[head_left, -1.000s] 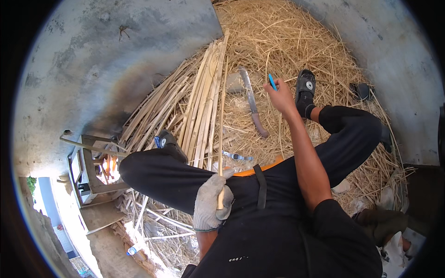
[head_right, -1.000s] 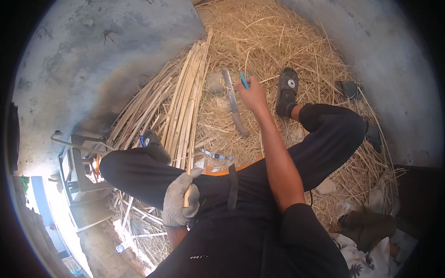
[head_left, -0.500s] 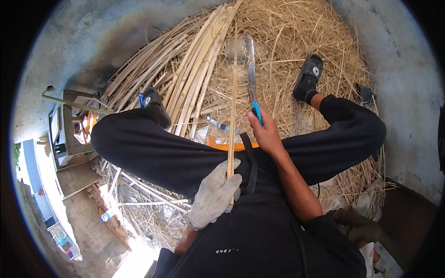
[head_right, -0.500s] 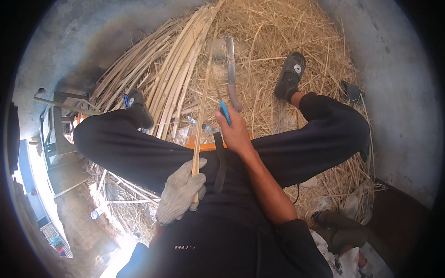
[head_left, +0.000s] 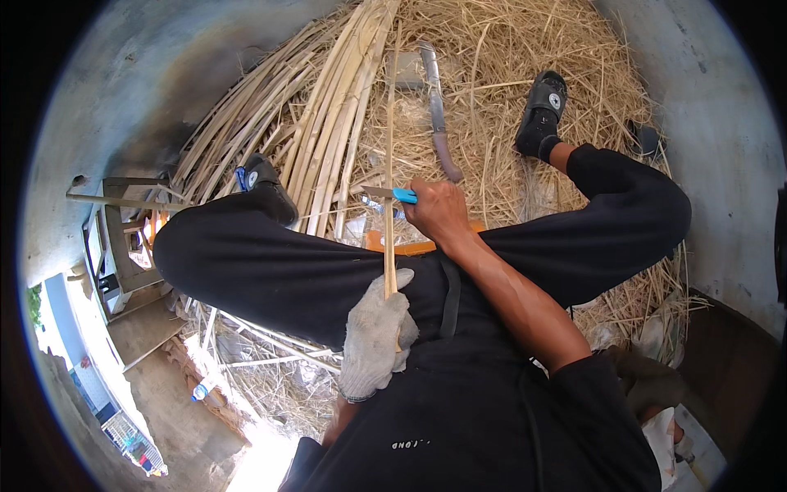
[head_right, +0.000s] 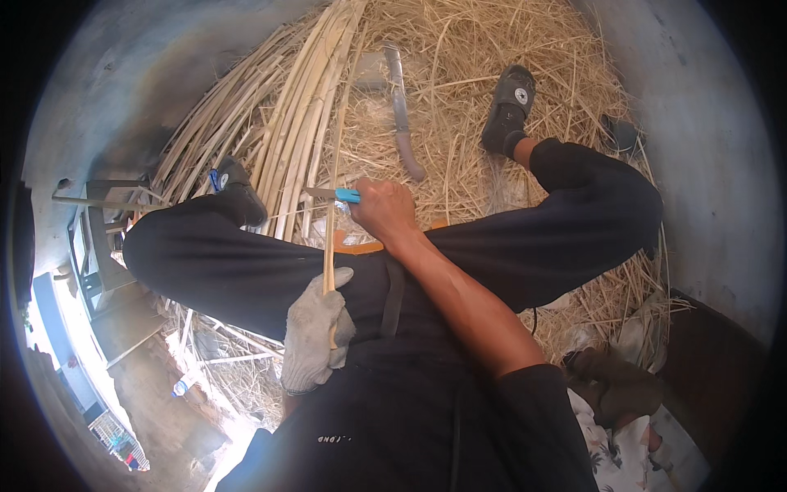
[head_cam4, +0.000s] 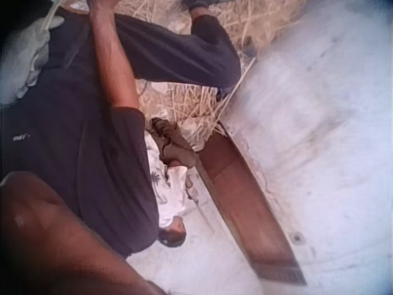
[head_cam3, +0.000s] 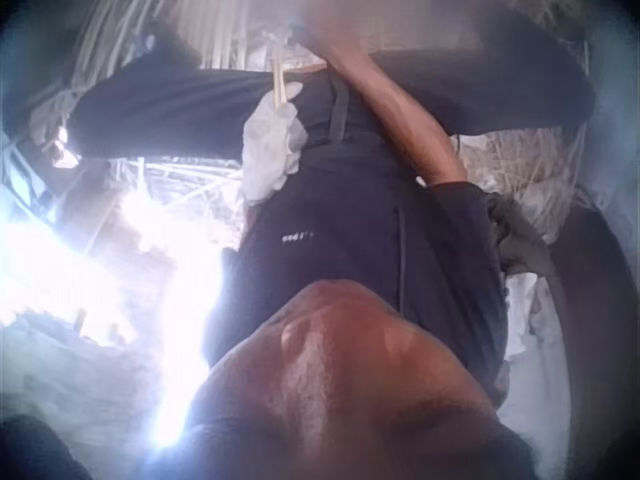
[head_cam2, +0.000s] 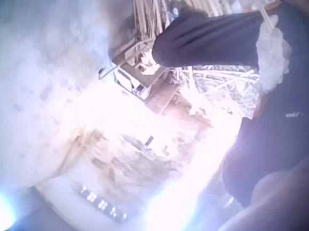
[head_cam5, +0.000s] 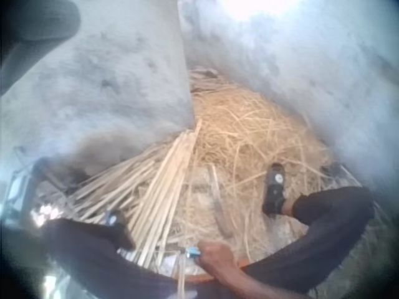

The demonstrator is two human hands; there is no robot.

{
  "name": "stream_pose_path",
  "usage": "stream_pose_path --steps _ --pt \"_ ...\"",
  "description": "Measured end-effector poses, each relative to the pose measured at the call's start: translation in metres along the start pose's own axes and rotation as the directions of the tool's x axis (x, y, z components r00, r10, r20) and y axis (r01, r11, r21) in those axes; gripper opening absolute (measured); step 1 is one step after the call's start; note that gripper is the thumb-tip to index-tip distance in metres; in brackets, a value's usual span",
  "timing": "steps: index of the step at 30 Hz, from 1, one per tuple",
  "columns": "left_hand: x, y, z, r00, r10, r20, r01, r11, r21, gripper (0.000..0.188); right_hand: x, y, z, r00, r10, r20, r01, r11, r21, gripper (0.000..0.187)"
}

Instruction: The person sits on a straw-covered floor and uses a knife to shave thin strips from bamboo sticks. They hold the sticks with a gloved hand, repeatedly scrape the surface with the knife, and place the shaved sticks into a pile.

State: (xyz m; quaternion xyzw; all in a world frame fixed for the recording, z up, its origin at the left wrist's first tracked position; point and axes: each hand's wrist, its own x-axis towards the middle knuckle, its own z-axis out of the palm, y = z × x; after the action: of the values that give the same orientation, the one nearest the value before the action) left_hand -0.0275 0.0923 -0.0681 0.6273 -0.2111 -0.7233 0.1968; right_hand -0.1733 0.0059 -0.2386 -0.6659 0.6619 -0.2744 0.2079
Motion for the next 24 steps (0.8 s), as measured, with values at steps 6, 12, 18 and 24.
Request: stream_pose_path --steps 6,12,18,24 --pt "-0.001 0.000 0.005 0.999 -0.011 -0.053 0.008 0.998 -0.063 0.034 0.013 0.006 0.029 0.997 0.034 -0.071 -0.033 0.999 0.010 0.013" --pt "-0.012 -0.011 0.016 0.999 -0.015 0.029 0.016 1.000 -0.026 0.032 0.064 0.086 0.052 0.853 0.426 -0.302 -0.503 0.825 -0.258 0.020" --pt "-0.012 -0.008 -0.003 0.998 0.049 0.033 -0.044 0.991 -0.130 0.038 0.067 0.034 -0.032 0.923 0.386 0.006 -0.384 0.917 0.105 0.040" --pt "-0.016 0.012 -0.005 0.994 0.075 0.074 -0.052 0.962 -0.270 0.037 0.008 -0.007 -0.018 0.981 -0.195 0.006 0.179 0.910 0.374 0.035"
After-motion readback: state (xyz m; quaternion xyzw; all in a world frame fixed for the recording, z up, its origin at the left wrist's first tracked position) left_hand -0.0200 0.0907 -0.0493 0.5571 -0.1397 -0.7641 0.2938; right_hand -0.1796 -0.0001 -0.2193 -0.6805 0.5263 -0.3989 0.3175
